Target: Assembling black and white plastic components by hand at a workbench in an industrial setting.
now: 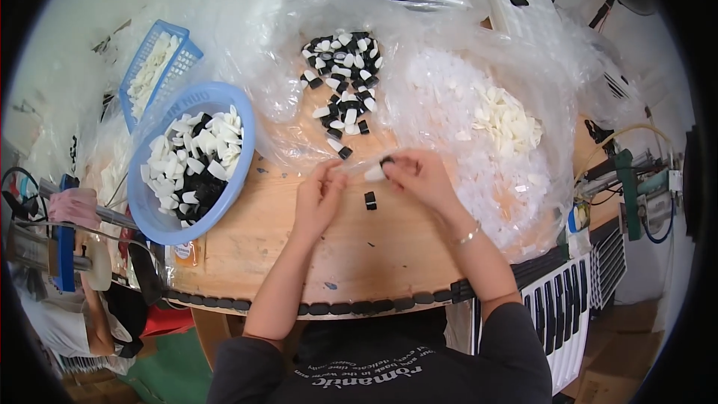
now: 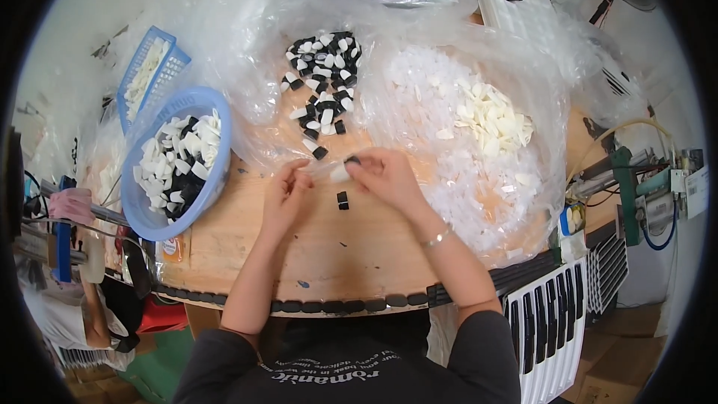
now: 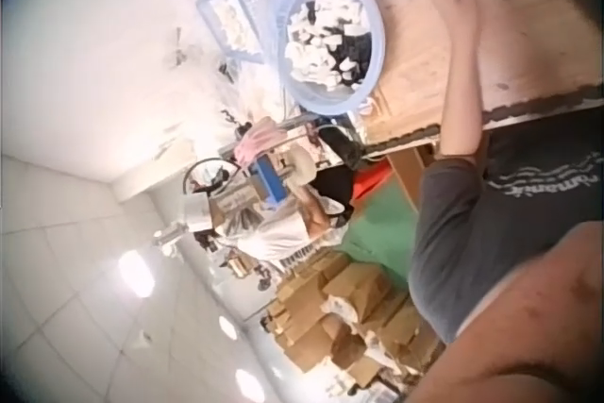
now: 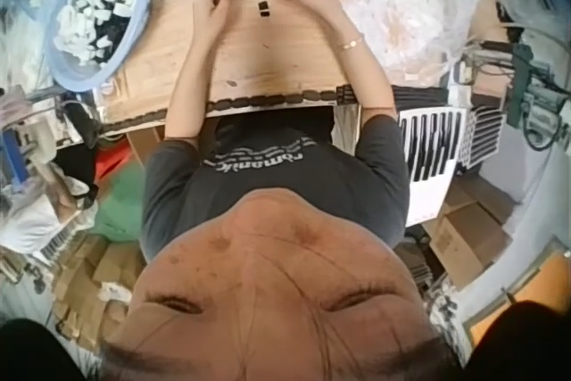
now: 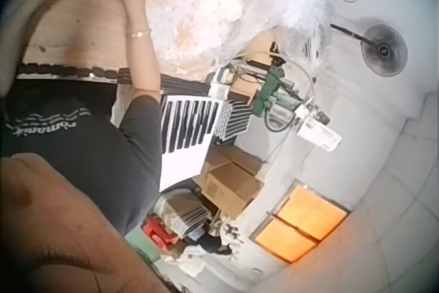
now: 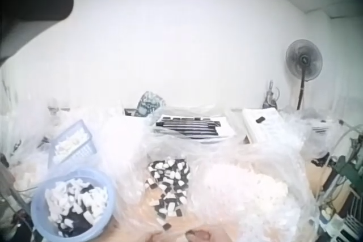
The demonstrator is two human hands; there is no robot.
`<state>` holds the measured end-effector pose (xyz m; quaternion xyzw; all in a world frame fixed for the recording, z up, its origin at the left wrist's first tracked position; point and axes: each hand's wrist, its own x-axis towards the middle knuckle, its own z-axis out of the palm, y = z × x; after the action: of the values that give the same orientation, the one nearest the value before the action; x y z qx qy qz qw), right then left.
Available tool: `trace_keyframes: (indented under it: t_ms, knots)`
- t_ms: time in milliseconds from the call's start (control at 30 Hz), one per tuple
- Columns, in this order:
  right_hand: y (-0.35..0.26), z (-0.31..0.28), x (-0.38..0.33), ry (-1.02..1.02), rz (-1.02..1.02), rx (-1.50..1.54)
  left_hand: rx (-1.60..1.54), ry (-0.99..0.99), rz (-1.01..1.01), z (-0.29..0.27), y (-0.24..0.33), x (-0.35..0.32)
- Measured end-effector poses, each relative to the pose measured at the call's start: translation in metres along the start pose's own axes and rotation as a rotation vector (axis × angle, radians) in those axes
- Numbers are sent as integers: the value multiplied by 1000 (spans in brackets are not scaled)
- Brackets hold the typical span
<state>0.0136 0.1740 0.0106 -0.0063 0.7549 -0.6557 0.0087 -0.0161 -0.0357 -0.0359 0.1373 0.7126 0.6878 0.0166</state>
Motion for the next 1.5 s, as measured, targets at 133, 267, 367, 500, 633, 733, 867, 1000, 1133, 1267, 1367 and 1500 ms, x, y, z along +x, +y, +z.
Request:
trace_keyframes:
  t_ms: [133, 267, 367, 500, 633, 733, 867, 1000, 1133, 1267, 1367, 1500]
  knots:
    - [-32, -9, 58, 393, -451, -645, 146, -27, -34, -8, 8, 5]
    - [-38, -42, 68, 576, -563, -870, 499, -212, 256, 3, -2, 4]
    - [-35, -91, 45, 726, -387, -537, 615, -321, 510, 19, 5, -4]
    - [-12, -156, 15, 753, -316, -636, 655, -363, 498, 26, -20, -14]
    - [39, -158, 27, 350, -115, -728, 639, -349, 531, 31, -22, -10]
    - [53, -155, 41, 295, -106, -859, 655, -357, 429, 31, -14, -13]
    - [57, -195, 60, 484, -182, -1053, 590, -323, 469, 27, -14, -10]
    - [30, -217, 60, 651, -167, -1095, 504, -273, 273, 24, -2, -10]
    - [32, -224, 55, 379, 13, -1150, 380, -229, 212, 23, -1, -7]
    - [43, -207, 53, 417, 25, -1148, 122, -191, 142, 23, -15, -7]
    - [54, -211, 54, 404, -26, -1300, 74, -227, 109, 22, -11, -8]
    - [33, -199, 46, 700, -216, -1303, -54, -280, 6, 23, -7, -11]
